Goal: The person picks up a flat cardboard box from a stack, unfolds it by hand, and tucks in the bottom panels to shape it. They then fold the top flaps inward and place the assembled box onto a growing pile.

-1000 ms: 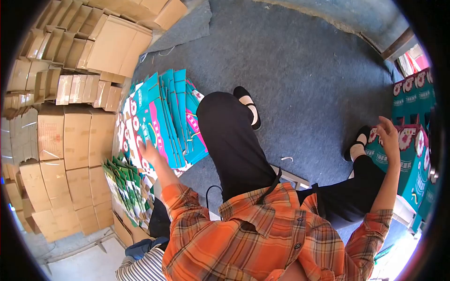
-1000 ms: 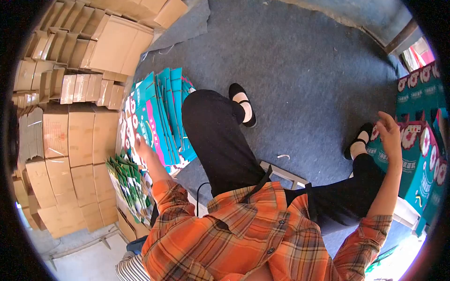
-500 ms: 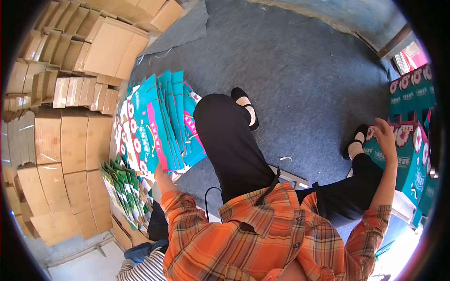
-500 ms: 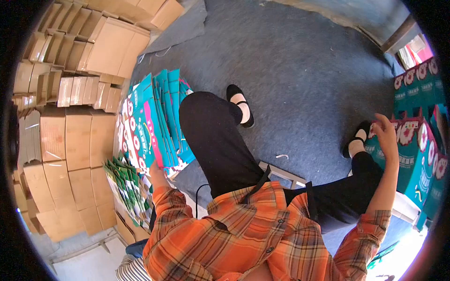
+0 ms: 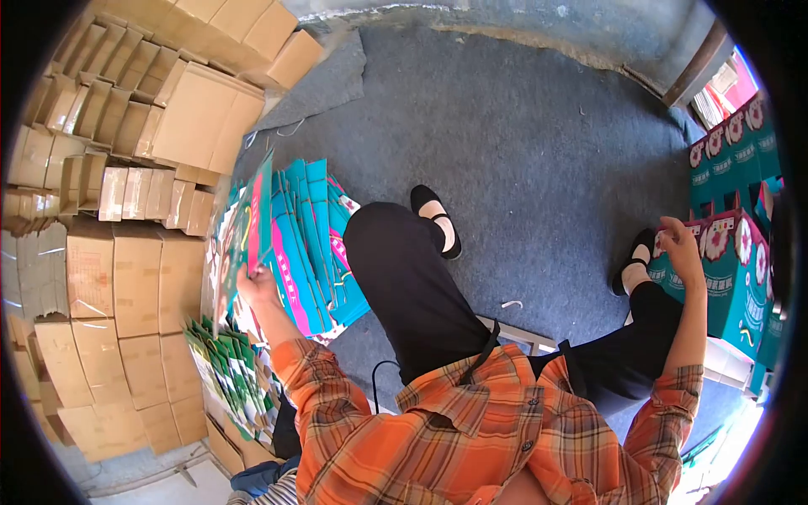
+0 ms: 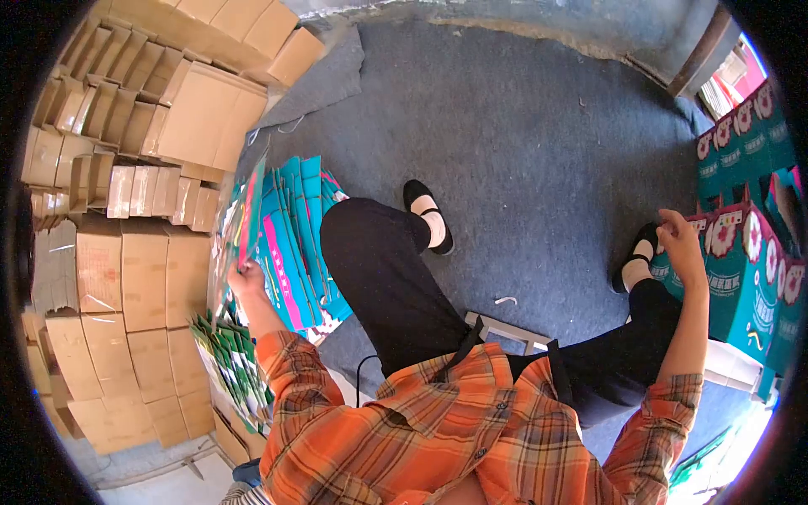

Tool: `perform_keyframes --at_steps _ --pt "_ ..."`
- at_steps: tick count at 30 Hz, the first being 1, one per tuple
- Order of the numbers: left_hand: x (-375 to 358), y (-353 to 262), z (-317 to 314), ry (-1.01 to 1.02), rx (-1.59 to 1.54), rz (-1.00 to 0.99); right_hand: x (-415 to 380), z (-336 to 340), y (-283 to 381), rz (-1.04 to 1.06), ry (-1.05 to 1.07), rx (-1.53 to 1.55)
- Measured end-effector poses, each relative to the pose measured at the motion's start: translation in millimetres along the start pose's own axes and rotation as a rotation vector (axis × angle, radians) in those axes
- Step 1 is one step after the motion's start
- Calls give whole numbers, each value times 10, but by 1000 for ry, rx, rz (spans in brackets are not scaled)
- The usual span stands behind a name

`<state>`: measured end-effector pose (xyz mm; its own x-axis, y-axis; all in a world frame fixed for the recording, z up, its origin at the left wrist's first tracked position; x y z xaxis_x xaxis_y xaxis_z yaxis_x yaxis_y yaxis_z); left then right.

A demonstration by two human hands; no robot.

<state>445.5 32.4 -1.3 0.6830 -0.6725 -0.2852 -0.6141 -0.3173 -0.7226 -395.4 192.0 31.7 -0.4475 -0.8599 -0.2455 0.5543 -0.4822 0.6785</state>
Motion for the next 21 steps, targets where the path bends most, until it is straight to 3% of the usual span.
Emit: perform_keyframes --at_steps 2,4,5,6,8,10,12,14,16,21 --pt "-96 34 -401 69 -3 -11 3 17 -25 0 -18 18" --pt "-477 150 -802 190 221 -68 46 32 -93 50 -32 25" --pt "-406 163 -751 406 352 -63 59 49 -101 51 -45 29" --pt "-514 236 -899 417 348 -59 55 57 -56 63 -46 -1" --pt "-990 361 -1410 452 419 -326 20 84 36 64 -63 -36" --pt "-1222 360 -1783 511 432 -250 46 69 89 -10 -61 93" --pt "-1394 418 -2110 691 457 -292 108 93 61 -10 -85 100" --pt "-1528 513 -2331 731 504 -295 88 119 197 -100 -44 224" --pt "-1759 610 -2484 949 540 -231 36 139 339 -133 -99 296" --pt "-2269 1071 -2504 1247 584 2 5 167 455 -207 -182 602"
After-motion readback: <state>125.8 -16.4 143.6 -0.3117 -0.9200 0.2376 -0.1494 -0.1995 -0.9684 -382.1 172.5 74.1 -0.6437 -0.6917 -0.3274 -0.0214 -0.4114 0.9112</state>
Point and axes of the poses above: each hand's wrist, its own x-axis towards the middle knuckle, its own z-axis out of the back of the hand, y = z × x, the point moved 1 cm from there along x, towards the middle knuckle, and after that the axes turned 6 degrees about -z, right-handed, at the moved point
